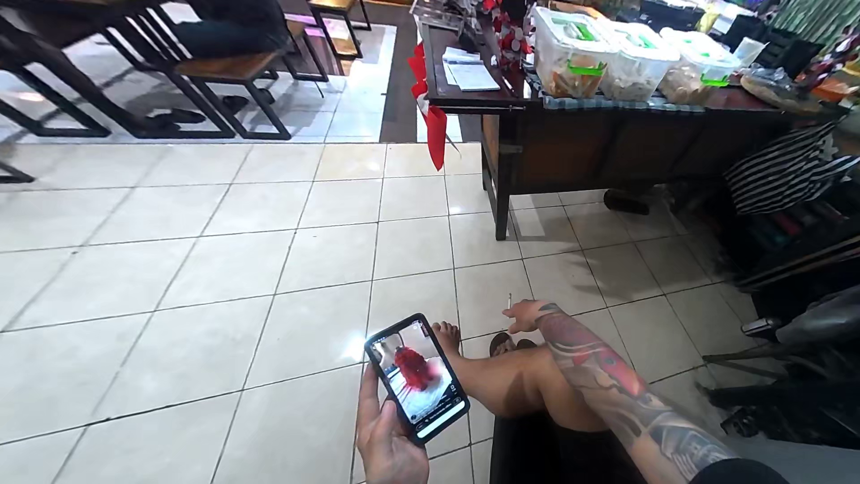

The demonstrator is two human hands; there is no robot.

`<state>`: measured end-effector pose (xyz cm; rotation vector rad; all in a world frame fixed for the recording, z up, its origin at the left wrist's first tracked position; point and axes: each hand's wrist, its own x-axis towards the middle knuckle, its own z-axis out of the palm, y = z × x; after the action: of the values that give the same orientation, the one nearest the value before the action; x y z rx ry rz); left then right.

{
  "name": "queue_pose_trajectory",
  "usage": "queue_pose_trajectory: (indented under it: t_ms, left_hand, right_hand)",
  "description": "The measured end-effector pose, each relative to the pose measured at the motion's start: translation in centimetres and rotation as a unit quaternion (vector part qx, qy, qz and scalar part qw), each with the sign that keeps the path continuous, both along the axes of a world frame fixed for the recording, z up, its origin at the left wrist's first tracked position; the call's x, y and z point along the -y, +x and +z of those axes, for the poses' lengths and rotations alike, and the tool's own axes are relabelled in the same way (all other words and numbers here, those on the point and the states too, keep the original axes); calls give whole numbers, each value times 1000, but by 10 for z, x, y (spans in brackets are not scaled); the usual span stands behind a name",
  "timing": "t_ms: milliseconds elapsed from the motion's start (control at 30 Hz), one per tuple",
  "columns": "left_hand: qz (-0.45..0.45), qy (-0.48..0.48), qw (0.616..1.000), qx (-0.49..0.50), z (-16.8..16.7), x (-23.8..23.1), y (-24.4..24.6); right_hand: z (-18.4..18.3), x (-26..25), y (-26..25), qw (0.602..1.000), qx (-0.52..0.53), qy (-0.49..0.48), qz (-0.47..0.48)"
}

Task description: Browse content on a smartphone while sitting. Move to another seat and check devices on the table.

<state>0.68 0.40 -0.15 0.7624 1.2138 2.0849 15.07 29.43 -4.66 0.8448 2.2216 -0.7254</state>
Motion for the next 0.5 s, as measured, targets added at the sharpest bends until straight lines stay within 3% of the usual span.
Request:
queue_pose_trajectory:
  t_ms: [300,367,433,467,500]
  left_hand:
    - [0,13,1000,18,1,-2,2]
    - [-2,17,1000,18,1,-2,1]
    - [-4,17,1000,13,1,-2,2]
    - [-5,19,1000,11,1,-2,2]
    - [-7,21,1000,8,0,-1,2]
  right_hand:
    - [-5,-3,0,1000,0,-11,-2]
    - [4,-4,9,997,-51,-12,54]
    - [70,23,20,984,-133,4,120]
    - [145,68,-3,1000,4,0,-10]
    - [193,98,-14,994,32,3,-108]
